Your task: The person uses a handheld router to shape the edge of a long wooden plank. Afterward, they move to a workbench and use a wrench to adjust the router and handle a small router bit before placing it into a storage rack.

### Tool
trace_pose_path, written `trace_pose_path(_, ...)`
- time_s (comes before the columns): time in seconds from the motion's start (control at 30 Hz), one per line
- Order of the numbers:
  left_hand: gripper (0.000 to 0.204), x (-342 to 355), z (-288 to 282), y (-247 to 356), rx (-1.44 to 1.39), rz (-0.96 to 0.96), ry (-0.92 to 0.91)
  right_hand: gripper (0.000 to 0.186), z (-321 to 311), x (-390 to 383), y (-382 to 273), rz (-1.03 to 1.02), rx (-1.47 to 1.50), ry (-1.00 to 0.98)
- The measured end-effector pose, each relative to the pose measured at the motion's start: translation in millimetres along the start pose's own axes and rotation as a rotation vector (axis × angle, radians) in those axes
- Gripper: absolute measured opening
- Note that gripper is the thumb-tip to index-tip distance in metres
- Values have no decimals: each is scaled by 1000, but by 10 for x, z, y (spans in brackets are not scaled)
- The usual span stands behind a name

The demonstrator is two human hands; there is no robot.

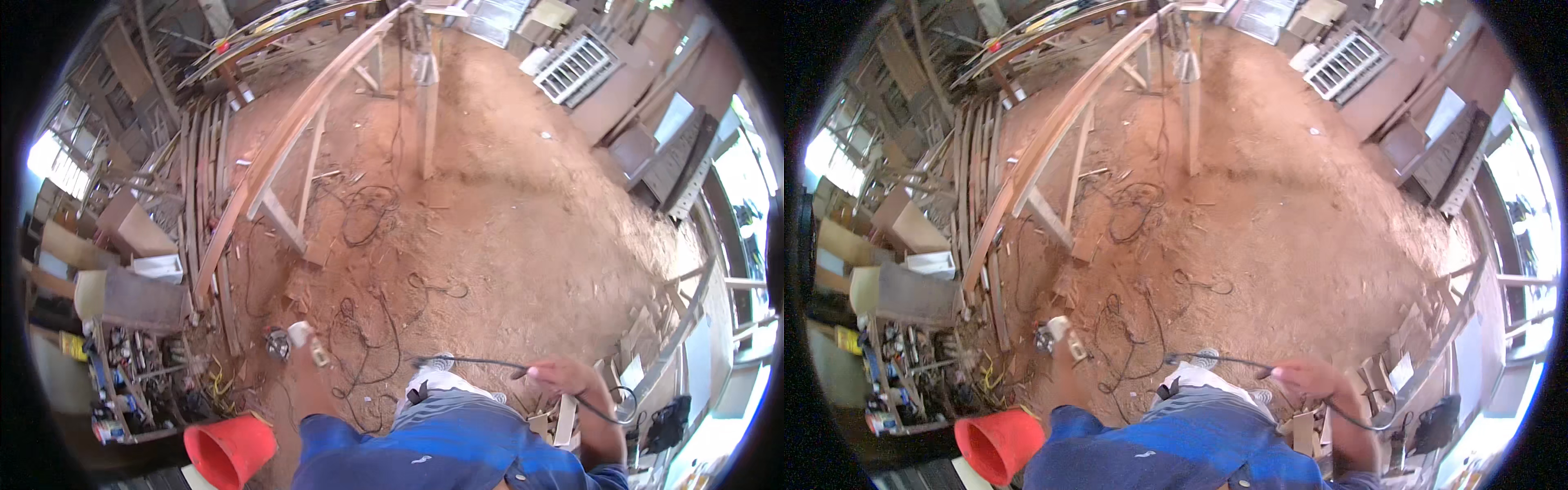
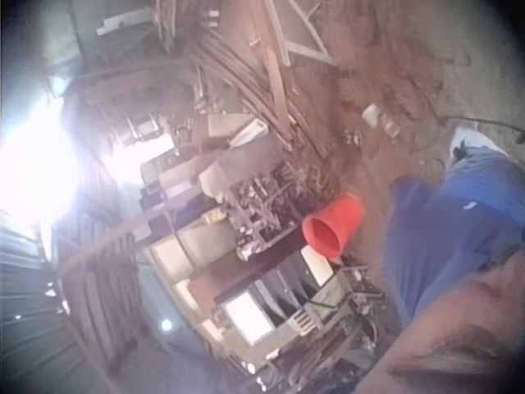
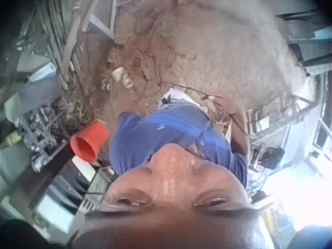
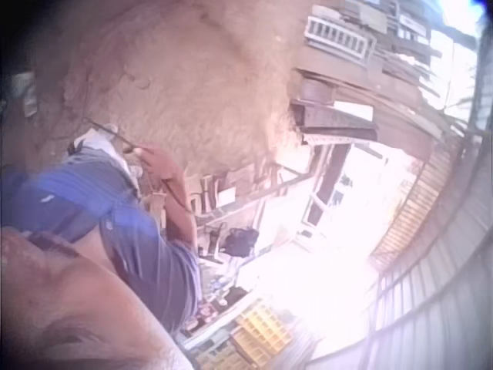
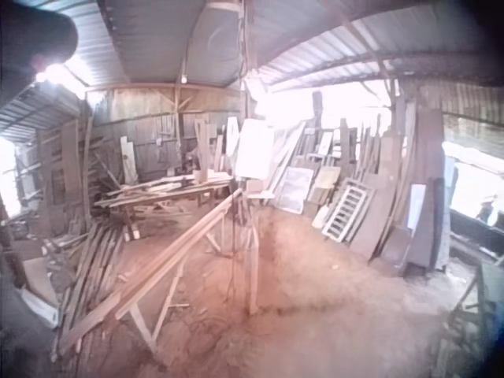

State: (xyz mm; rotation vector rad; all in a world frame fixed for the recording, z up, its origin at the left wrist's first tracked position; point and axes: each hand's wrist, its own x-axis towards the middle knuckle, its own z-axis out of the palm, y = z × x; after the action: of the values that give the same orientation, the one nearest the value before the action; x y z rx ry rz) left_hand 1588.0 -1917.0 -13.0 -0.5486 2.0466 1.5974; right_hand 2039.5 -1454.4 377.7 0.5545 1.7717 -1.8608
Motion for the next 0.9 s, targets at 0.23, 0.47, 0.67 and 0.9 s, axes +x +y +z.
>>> trace_pose_path(0.23,74,286,-216,262,157,-156,149,35,99,331,824,205,193,250)
trace_pose_path(0.47,50,-471,-420,-419,963,256,68,22,557,395,3031,243,1057,676)
trace_pose_path(0.67,35,-1266,-1184,-139,682,301,140,18,1049,382,4241,381,1090,884)
trace_pose_path(0.9,34,-580,-2028,695,815,456,335,38,1712,883,4042,98,1579,1191)
